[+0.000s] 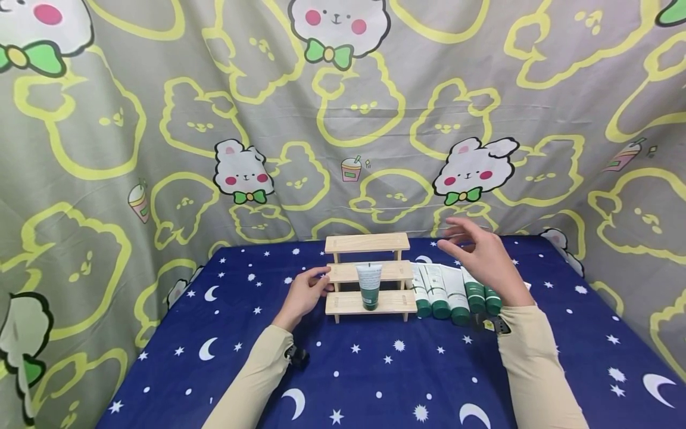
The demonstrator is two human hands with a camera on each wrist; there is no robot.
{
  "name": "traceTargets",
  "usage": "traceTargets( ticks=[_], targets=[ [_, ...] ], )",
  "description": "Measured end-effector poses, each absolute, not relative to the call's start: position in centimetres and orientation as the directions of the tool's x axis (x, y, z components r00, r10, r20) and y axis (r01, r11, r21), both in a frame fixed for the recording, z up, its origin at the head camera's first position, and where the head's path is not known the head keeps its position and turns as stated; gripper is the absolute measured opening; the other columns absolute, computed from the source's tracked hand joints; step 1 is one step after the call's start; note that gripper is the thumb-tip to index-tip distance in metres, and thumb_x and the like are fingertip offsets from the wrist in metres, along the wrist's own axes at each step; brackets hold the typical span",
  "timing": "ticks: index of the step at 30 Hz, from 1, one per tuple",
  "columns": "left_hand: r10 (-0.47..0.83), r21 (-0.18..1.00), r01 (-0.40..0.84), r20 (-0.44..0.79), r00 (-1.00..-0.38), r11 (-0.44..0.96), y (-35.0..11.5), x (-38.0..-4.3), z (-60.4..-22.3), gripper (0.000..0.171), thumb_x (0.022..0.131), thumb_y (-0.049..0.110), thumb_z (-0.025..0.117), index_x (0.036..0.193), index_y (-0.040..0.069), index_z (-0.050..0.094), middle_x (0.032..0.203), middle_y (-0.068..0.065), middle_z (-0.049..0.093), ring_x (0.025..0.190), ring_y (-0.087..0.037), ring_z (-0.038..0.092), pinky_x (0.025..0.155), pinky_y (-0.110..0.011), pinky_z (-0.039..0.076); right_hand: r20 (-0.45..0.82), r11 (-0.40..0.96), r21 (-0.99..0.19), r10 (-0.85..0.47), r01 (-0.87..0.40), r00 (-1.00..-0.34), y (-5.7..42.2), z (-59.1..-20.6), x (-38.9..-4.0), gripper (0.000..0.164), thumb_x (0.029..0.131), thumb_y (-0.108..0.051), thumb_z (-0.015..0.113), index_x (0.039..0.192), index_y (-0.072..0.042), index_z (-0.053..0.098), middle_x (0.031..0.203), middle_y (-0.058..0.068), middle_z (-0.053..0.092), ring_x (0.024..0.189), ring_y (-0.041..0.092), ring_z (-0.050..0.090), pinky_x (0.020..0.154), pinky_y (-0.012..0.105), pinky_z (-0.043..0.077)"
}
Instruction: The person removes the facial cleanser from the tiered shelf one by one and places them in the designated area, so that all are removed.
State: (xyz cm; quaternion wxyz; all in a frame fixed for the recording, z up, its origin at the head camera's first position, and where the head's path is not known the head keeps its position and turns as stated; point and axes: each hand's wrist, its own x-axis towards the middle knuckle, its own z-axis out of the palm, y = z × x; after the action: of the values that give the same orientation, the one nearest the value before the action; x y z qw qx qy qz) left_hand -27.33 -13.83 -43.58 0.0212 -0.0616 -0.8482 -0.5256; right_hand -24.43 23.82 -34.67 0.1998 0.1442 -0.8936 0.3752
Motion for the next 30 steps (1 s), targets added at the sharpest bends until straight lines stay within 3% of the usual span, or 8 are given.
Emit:
traceTargets(
  ticks=[8,30],
  targets=[
    [0.081,0.885,0.13,0.105,-0.991,0.446,-13.9,-27.3,-43.5,0.034,0.105,0.017,0.059,0.137,0.009,0.065,0.093,-0.016,0.078,0.081,-0.022,0.074,0.084,-0.042,0.059,0.492,0.649,-0.601,-0.16,-0.466,-0.856,21.8,-34.7,-24.4,0.064,0.098,-0.035,0.071,0.151,-0.011,0.044,0.126,0.013,0.069,0.104,0.027,0.07,0.086,0.05,0.057],
    [0.077,0.887,0.144,0.122,-0.99,0.439,-13.9,-27.5,-43.8,0.033,0.104,0.016,0.061,0.136,0.008,0.066,0.091,-0.018,0.077,0.082,-0.028,0.074,0.079,-0.039,0.059,0.431,0.573,-0.594,-0.366,-0.564,-0.825,15.8,-36.9,-24.6,0.048,0.096,-0.031,0.074,0.136,-0.013,0.056,0.116,0.005,0.071,0.102,0.018,0.068,0.086,0.041,0.058]
  ],
)
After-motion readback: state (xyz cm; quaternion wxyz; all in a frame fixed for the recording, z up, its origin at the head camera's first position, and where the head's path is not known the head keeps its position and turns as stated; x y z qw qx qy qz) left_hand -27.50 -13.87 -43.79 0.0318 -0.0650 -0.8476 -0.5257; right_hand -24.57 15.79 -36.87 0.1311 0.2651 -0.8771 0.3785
